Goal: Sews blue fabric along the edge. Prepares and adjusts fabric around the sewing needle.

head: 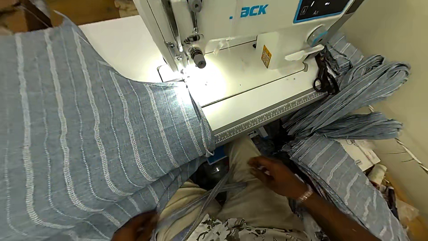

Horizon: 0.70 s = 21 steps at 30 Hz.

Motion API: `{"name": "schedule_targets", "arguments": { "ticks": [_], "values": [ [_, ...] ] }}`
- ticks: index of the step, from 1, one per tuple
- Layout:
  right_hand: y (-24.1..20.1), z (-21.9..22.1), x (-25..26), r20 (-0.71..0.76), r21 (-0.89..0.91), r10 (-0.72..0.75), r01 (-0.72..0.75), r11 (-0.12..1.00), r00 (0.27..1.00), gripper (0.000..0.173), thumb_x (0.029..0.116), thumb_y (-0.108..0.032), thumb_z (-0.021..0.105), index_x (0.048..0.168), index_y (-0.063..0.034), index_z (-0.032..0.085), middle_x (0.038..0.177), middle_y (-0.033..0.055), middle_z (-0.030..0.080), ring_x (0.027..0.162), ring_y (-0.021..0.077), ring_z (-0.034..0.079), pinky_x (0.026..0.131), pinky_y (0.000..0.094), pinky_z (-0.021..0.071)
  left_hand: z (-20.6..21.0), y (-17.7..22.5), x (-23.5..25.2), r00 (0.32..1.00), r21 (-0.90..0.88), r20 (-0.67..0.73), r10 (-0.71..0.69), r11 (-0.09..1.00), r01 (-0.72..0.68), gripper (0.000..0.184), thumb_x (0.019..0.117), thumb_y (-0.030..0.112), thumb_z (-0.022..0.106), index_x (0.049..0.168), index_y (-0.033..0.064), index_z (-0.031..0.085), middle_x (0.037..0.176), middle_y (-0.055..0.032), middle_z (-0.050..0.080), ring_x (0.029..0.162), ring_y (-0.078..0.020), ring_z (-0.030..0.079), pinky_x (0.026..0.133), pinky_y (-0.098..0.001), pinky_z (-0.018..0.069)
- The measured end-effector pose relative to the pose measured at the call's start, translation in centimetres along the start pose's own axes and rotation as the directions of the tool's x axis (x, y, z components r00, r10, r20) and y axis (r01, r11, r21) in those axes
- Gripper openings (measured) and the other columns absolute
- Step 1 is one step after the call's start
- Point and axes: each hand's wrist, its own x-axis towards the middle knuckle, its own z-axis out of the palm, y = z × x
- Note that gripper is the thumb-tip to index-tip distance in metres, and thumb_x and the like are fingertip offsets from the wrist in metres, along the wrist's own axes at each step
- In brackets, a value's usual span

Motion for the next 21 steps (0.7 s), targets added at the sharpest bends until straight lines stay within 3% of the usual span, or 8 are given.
{"name": "schedule_targets", "arguments": {
  "ticks": [2, 5, 7, 9, 13, 15, 18, 21],
  "values": [
    [-1.6, 3.0, 4.4, 0.102, -0.017, -0.183, 0.186, 0.982, 0.978, 0.035, 0.1055, -0.031, 0.058, 0.133, -0.0116, 0.066, 0.125, 0.0069, 0.07, 0.116, 0.0188, 0.066, 0.103, 0.0411, 0.0543, 2.6, 4.8, 3.8, 0.989, 0.168, -0.045, 0.139, 0.977, -0.13, 0.046, 0.1054, 0.042, 0.053, 0.124, 0.0045, 0.072, 0.12, -0.02, 0.072, 0.113, -0.0365, 0.069, 0.1, -0.06, 0.0534],
    [-3.2, 8.3, 9.2, 0.408, 0.022, -0.285, 0.302, 0.953, 0.867, 0.039, 0.1088, -0.03, 0.052, 0.141, -0.0098, 0.062, 0.127, 0.0138, 0.07, 0.119, 0.0281, 0.066, 0.108, 0.0492, 0.0492, 6.4, 10.8, 6.3, 0.98, 0.452, 0.196, -0.019, 0.889, -0.073, 0.067, 0.0982, 0.066, 0.052, 0.132, 0.011, 0.068, 0.14, -0.0214, 0.061, 0.139, -0.0457, 0.048, 0.11, -0.0707, 0.0351],
    [-3.6, 11.5, 10.8, 0.604, 0.067, -0.241, 0.253, 0.965, 0.76, 0.043, 0.1119, -0.035, 0.043, 0.141, -0.0076, 0.06, 0.121, 0.0189, 0.07, 0.113, 0.0327, 0.068, 0.103, 0.0554, 0.0504, 7.5, 11.7, 6.8, 0.973, 0.491, 0.222, -0.062, 0.869, -0.057, 0.057, 0.1001, 0.057, 0.054, 0.132, 0.0125, 0.068, 0.141, -0.0175, 0.061, 0.139, -0.0425, 0.048, 0.111, -0.0676, 0.0352],
    [-4.2, 12.1, 10.7, 0.74, 0.072, -0.16, 0.159, 0.985, 0.654, 0.055, 0.1132, -0.042, 0.034, 0.128, 0.0032, 0.063, 0.114, 0.0271, 0.067, 0.109, 0.0402, 0.065, 0.099, 0.0608, 0.0471, 7.8, 10.4, 6.4, 0.989, 0.415, 0.145, 0.03, 0.906, -0.088, 0.042, 0.1013, 0.045, 0.057, 0.125, 0.0134, 0.073, 0.133, -0.0137, 0.067, 0.132, -0.038, 0.056, 0.108, -0.0628, 0.041],
    [-4.5, 6.0, 7.6, 0.786, 0.019, -0.203, 0.306, 0.952, 0.583, 0.041, 0.1071, -0.037, 0.055, 0.103, 0.0017, 0.07, 0.088, 0.0185, 0.067, 0.084, 0.0323, 0.066, 0.079, 0.054, 0.0525, 7.6, 9.5, 4.4, 0.98, 0.072, 0.0, 0.2, 0.977, -0.199, 0.026, 0.0998, 0.029, 0.062, 0.112, 0.0085, 0.072, 0.109, -0.0106, 0.071, 0.105, -0.0273, 0.069, 0.097, -0.0505, 0.0552],
    [-5.7, 1.3, 4.9, 0.793, -0.122, -0.131, 0.366, 0.922, 0.595, 0.037, 0.105, -0.037, 0.058, 0.1, -0.0029, 0.07, 0.083, 0.0147, 0.066, 0.081, 0.0317, 0.066, 0.077, 0.0556, 0.0522, 7.8, 11.6, 4.0, 0.967, 0.01, 0.081, 0.242, 0.97, -0.244, 0.027, 0.1016, 0.027, 0.059, 0.115, 0.0071, 0.07, 0.109, -0.0121, 0.071, 0.103, -0.0273, 0.07, 0.094, -0.0493, 0.0568],
    [-5.2, -4.1, 0.5, 0.713, -0.403, 0.051, 0.35, 0.846, 0.7, 0.029, 0.1047, -0.034, 0.059, 0.111, -0.0078, 0.07, 0.095, 0.0151, 0.07, 0.094, 0.036, 0.067, 0.092, 0.062, 0.0466, 8.7, 15.2, 4.8, 0.934, 0.094, 0.202, 0.294, 0.944, -0.317, 0.026, 0.1029, 0.022, 0.055, 0.119, 0.0067, 0.068, 0.109, -0.0159, 0.072, 0.104, -0.0338, 0.071, 0.091, -0.0545, 0.057],
    [-1.3, -5.7, -4.0, 0.548, -0.64, 0.252, 0.207, 0.74, 0.797, 0.017, 0.0977, -0.017, 0.063, 0.108, -0.0067, 0.073, 0.098, 0.0183, 0.071, 0.101, 0.0428, 0.066, 0.095, 0.0683, 0.0438, 10.0, 15.1, 5.8, 0.91, 0.184, 0.137, 0.391, 0.893, -0.412, 0.021, 0.0995, 0.015, 0.056, 0.112, 0.0076, 0.07, 0.107, -0.016, 0.072, 0.101, -0.0347, 0.072, 0.087, -0.0536, 0.0583]
  ]
}}
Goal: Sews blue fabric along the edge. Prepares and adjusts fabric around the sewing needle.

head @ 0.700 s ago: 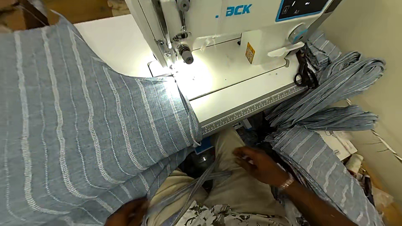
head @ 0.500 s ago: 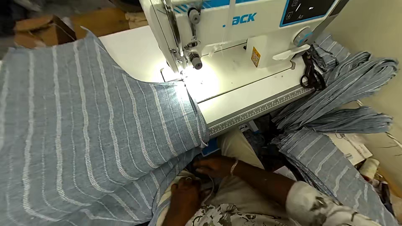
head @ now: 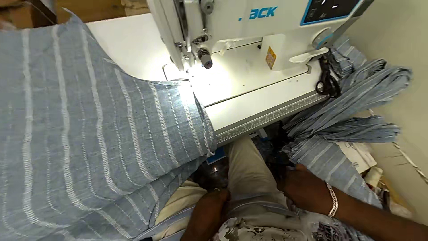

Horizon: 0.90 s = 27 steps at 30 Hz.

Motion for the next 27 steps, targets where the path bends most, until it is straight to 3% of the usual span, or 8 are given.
{"name": "schedule_targets", "arguments": {
  "ticks": [2, 4, 7, 10, 12, 15, 21, 27],
  "values": [
    [1.2, 2.0, -1.2, -0.004, 0.021, 0.1, -0.1, 0.995, 0.995, 0.019, 0.0997, -0.019, 0.06, 0.108, -0.0077, 0.073, 0.097, 0.0186, 0.072, 0.101, 0.0437, 0.066, 0.094, 0.0688, 0.0417, 0.7, -0.7, -0.1, 0.988, 0.032, -0.142, 0.066, 0.998, -0.062, 0.016, 0.0965, 0.012, 0.06, 0.106, 0.0068, 0.072, 0.107, -0.0156, 0.072, 0.097, -0.0337, 0.073, 0.081, -0.0516, 0.0611],
    [2.1, 3.1, -1.6, -0.11, 0.113, 0.126, -0.114, 0.987, 0.986, 0.026, 0.1025, -0.023, 0.057, 0.123, -0.015, 0.072, 0.101, 0.0162, 0.074, 0.101, 0.0408, 0.068, 0.099, 0.0671, 0.0426, 0.3, -1.5, -0.8, 0.961, 0.029, -0.27, 0.053, 0.998, -0.047, 0.016, 0.0954, 0.011, 0.059, 0.103, 0.0051, 0.073, 0.111, -0.0165, 0.072, 0.099, -0.0346, 0.073, 0.081, -0.0523, 0.0615],
    [3.4, 3.0, -0.7, -0.334, 0.398, 0.034, 0.108, 0.911, 0.942, 0.039, 0.108, -0.029, 0.05, 0.144, -0.0235, 0.061, 0.121, 0.0071, 0.072, 0.109, 0.0236, 0.07, 0.098, 0.0503, 0.0551, -1.9, -4.1, -2.1, 0.893, 0.003, -0.451, 0.009, 1.0, -0.009, 0.019, 0.0944, 0.007, 0.056, 0.098, 0.0031, 0.074, 0.111, -0.0167, 0.072, 0.103, -0.0338, 0.071, 0.086, -0.0517, 0.0602],
    [2.1, 0.9, 0.6, -0.441, 0.67, -0.008, 0.335, 0.663, 0.898, 0.044, 0.1082, -0.035, 0.051, 0.15, -0.022, 0.056, 0.13, 0.005, 0.069, 0.111, 0.0119, 0.067, 0.099, 0.0362, 0.0546, -3.6, -6.2, -3.3, 0.837, 0.022, -0.548, -0.003, 1.0, 0.018, 0.021, 0.0909, 0.009, 0.054, 0.094, 0.0045, 0.074, 0.108, -0.0147, 0.072, 0.101, -0.031, 0.071, 0.084, -0.0487, 0.0597],
    [1.1, -0.3, 2.0, -0.515, 0.704, -0.014, 0.432, 0.563, 0.857, 0.042, 0.1059, -0.035, 0.056, 0.146, -0.0227, 0.06, 0.122, 0.0009, 0.071, 0.1, 0.0057, 0.067, 0.089, 0.0275, 0.0571, -4.2, -7.1, -4.5, 0.812, 0.04, -0.583, -0.031, 0.997, 0.067, 0.02, 0.0889, 0.01, 0.054, 0.092, 0.0057, 0.073, 0.105, -0.0139, 0.071, 0.1, -0.0309, 0.07, 0.083, -0.0483, 0.059],
    [0.1, -1.3, 3.7, -0.612, 0.686, 0.02, 0.518, 0.511, 0.79, 0.028, 0.1025, -0.028, 0.062, 0.124, -0.0177, 0.075, 0.099, -0.0041, 0.067, 0.086, 0.0027, 0.062, 0.074, 0.0191, 0.0554, -4.8, -8.2, -6.6, 0.773, 0.004, -0.628, -0.086, 0.994, 0.113, 0.017, 0.0867, 0.006, 0.056, 0.091, 0.0039, 0.072, 0.103, -0.0162, 0.07, 0.097, -0.0309, 0.069, 0.082, -0.0455, 0.058],
    [-0.4, -1.1, 4.4, -0.637, 0.7, 0.039, 0.555, 0.449, 0.77, 0.021, 0.0982, -0.017, 0.069, 0.118, -0.0137, 0.078, 0.109, -0.0005, 0.069, 0.09, 0.0077, 0.068, 0.077, 0.0227, 0.0612, -3.9, -8.9, -9.6, 0.739, -0.1, -0.655, -0.155, 0.988, 0.118, 0.012, 0.0852, 0.004, 0.059, 0.088, 0.0041, 0.071, 0.101, -0.0147, 0.067, 0.093, -0.0205, 0.064, 0.078, -0.0298, 0.0542],
    [-0.5, -0.1, 4.0, -0.631, 0.738, 0.206, 0.497, 0.456, 0.748, 0.017, 0.0966, -0.015, 0.071, 0.113, -0.0155, 0.076, 0.106, -0.0007, 0.071, 0.081, 0.0101, 0.068, 0.07, 0.0253, 0.0613, -3.5, -9.0, -9.7, 0.807, -0.188, -0.564, -0.176, 0.979, 0.082, 0.011, 0.0822, 0.011, 0.066, 0.088, 0.0082, 0.075, 0.103, -0.0117, 0.065, 0.09, -0.0133, 0.062, 0.074, -0.0257, 0.0532]
  ]
}}
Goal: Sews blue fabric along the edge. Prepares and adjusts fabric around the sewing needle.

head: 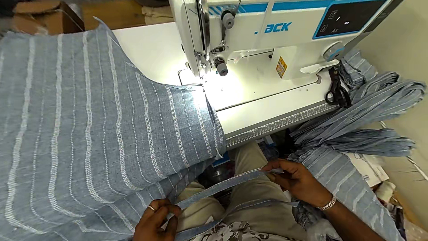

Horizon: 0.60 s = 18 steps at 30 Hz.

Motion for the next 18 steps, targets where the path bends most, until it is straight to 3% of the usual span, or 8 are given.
{"name": "schedule_targets", "arguments": {
  "ticks": [4, 6, 9, 11, 15, 18],
  "values": [
    [0.6, -0.2, -1.0, -0.032, -0.023, 0.02, -0.021, 1.0, 0.999, 0.015, 0.0971, -0.018, 0.071, 0.112, -0.0158, 0.074, 0.092, -0.0013, 0.073, 0.067, 0.0085, 0.065, 0.061, 0.0241, 0.0578, 0.0, 0.0, 0.5, 0.999, -0.037, 0.05, -0.007, 0.999, 0.009, 0.012, 0.0823, 0.009, 0.065, 0.091, 0.0066, 0.074, 0.104, -0.0121, 0.067, 0.088, -0.0133, 0.062, 0.072, -0.0268, 0.0531],
    [0.9, -0.4, -1.3, -0.088, -0.074, 0.027, -0.033, 0.997, 0.996, 0.013, 0.0984, -0.023, 0.07, 0.107, -0.0145, 0.074, 0.083, -0.0018, 0.074, 0.066, 0.0079, 0.069, 0.06, 0.0244, 0.0603, -0.5, -0.4, 0.8, 0.988, -0.118, 0.151, -0.032, 0.992, 0.05, 0.015, 0.0871, 0.012, 0.069, 0.099, 0.0049, 0.075, 0.096, -0.0078, 0.072, 0.081, -0.0106, 0.065, 0.072, -0.029, 0.0561],
    [0.7, -0.5, -1.5, -0.165, -0.105, 0.086, -0.104, 0.989, 0.983, 0.017, 0.1002, -0.029, 0.068, 0.101, -0.0131, 0.075, 0.072, -0.0018, 0.073, 0.059, 0.0081, 0.069, 0.056, 0.024, 0.0598, -2.1, -0.8, 1.3, 0.899, -0.321, 0.416, -0.138, 0.903, 0.287, 0.018, 0.0981, 0.013, 0.064, 0.111, 0.0029, 0.073, 0.088, -0.0023, 0.075, 0.074, -0.0088, 0.071, 0.07, -0.0297, 0.0613],
    [0.4, -0.4, -1.5, -0.173, -0.093, 0.136, -0.154, 0.984, 0.976, 0.019, 0.0999, -0.032, 0.068, 0.098, -0.0135, 0.075, 0.069, -0.0012, 0.071, 0.056, 0.0088, 0.066, 0.053, 0.024, 0.0573, -2.8, -0.9, 1.6, 0.849, -0.374, 0.501, -0.17, 0.842, 0.389, 0.019, 0.1008, 0.012, 0.058, 0.111, 0.004, 0.071, 0.084, 0.0008, 0.073, 0.07, -0.0085, 0.07, 0.066, -0.0288, 0.0619],
    [-0.2, 0.0, -1.4, -0.132, -0.021, 0.23, -0.235, 0.972, 0.964, 0.021, 0.1012, -0.031, 0.067, 0.095, -0.0116, 0.074, 0.071, 0.0015, 0.072, 0.057, 0.0115, 0.067, 0.054, 0.0253, 0.0584, -3.1, -1.9, 2.0, 0.778, -0.33, 0.601, -0.185, 0.829, 0.452, 0.019, 0.1005, 0.015, 0.059, 0.111, 0.0052, 0.072, 0.082, 0.0017, 0.072, 0.066, -0.0068, 0.068, 0.062, -0.0259, 0.0589],
    [-0.4, 0.1, -1.2, -0.112, -0.022, 0.289, -0.293, 0.956, 0.951, 0.022, 0.102, -0.03, 0.066, 0.094, -0.0107, 0.073, 0.07, 0.0016, 0.071, 0.056, 0.0107, 0.066, 0.054, 0.0243, 0.0569, -3.0, -1.9, 2.2, 0.791, -0.198, 0.574, -0.214, 0.9, 0.387, 0.02, 0.101, 0.018, 0.061, 0.113, 0.0063, 0.072, 0.088, -0.0011, 0.073, 0.073, -0.0096, 0.07, 0.069, -0.0298, 0.0611]
  ]
}}
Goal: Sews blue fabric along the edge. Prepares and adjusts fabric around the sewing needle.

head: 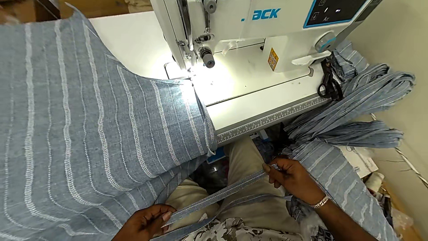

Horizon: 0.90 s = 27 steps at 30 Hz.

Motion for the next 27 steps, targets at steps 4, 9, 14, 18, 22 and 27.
{"name": "schedule_targets", "arguments": {
  "ticks": [4, 9, 14, 18, 22, 27],
  "values": [
    [2.6, -0.9, 1.3, 0.056, -0.177, 0.13, -0.118, 0.977, 0.99, 0.03, 0.1035, -0.038, 0.063, 0.096, -0.011, 0.072, 0.072, 0.0015, 0.071, 0.058, 0.0122, 0.066, 0.057, 0.03, 0.0568, 2.3, 3.8, 2.3, 0.98, 0.496, -0.107, 0.17, 0.863, -0.095, 0.021, 0.0984, 0.015, 0.064, 0.113, 0.0066, 0.077, 0.112, -0.0195, 0.074, 0.107, -0.0422, 0.069, 0.092, -0.0678, 0.0524],
    [5.4, -0.9, 2.5, 0.19, -0.198, 0.28, -0.243, 0.95, 0.941, 0.03, 0.1056, -0.035, 0.06, 0.102, -0.0058, 0.068, 0.075, 0.0036, 0.067, 0.062, 0.012, 0.064, 0.063, 0.03, 0.0565, 13.5, 15.4, 8.1, 0.929, 0.488, 0.34, 0.145, 0.817, -0.307, 0.04, 0.1083, 0.037, 0.048, 0.133, 0.0104, 0.066, 0.134, -0.0141, 0.066, 0.129, -0.0332, 0.06, 0.11, -0.0547, 0.0462],
    [7.0, -3.6, -0.3, 0.147, -0.289, 0.408, -0.355, 0.889, 0.901, 0.032, 0.1062, -0.035, 0.058, 0.112, -0.005, 0.068, 0.083, 0.0057, 0.068, 0.066, 0.0139, 0.065, 0.064, 0.0325, 0.057, 19.7, 18.8, 10.9, 0.805, 0.457, 0.562, 0.19, 0.74, -0.494, 0.031, 0.1059, 0.023, 0.054, 0.125, 0.0014, 0.064, 0.126, -0.0222, 0.064, 0.123, -0.0405, 0.06, 0.101, -0.0578, 0.0498],
    [7.4, -6.8, -3.8, 0.108, -0.523, 0.393, -0.284, 0.804, 0.913, 0.032, 0.1022, -0.03, 0.062, 0.121, -0.0048, 0.07, 0.102, 0.0155, 0.071, 0.091, 0.0286, 0.068, 0.086, 0.053, 0.0552, 16.0, 19.7, 9.9, 0.836, 0.327, 0.496, 0.234, 0.842, -0.429, 0.043, 0.1082, 0.041, 0.049, 0.121, 0.0034, 0.065, 0.111, -0.0172, 0.068, 0.106, -0.0327, 0.066, 0.094, -0.0516, 0.0529],
    [1.2, -5.8, -4.3, 0.052, -0.011, 0.22, -0.22, 0.975, 0.974, 0.04, 0.1113, -0.036, 0.039, 0.123, -0.0086, 0.066, 0.095, 0.0058, 0.074, 0.076, 0.0174, 0.074, 0.065, 0.0346, 0.0641, 13.9, 20.8, 8.3, 0.896, 0.489, 0.273, 0.35, 0.752, -0.442, 0.05, 0.1073, 0.051, 0.045, 0.111, 0.0045, 0.064, 0.095, -0.0141, 0.066, 0.087, -0.031, 0.069, 0.076, -0.0486, 0.0586],
    [-4.7, -3.6, -1.9, 0.235, 0.396, 0.077, -0.168, 0.903, 0.969, 0.025, 0.1049, -0.029, 0.06, 0.109, -0.0062, 0.071, 0.091, 0.0088, 0.073, 0.072, 0.0155, 0.072, 0.061, 0.0285, 0.0628, 13.6, 20.1, 7.8, 0.821, 0.68, 0.037, 0.57, 0.588, -0.439, 0.044, 0.0991, 0.047, 0.06, 0.104, 0.004, 0.066, 0.089, -0.0138, 0.065, 0.081, -0.033, 0.07, 0.069, -0.048, 0.0604]
  ]
}}
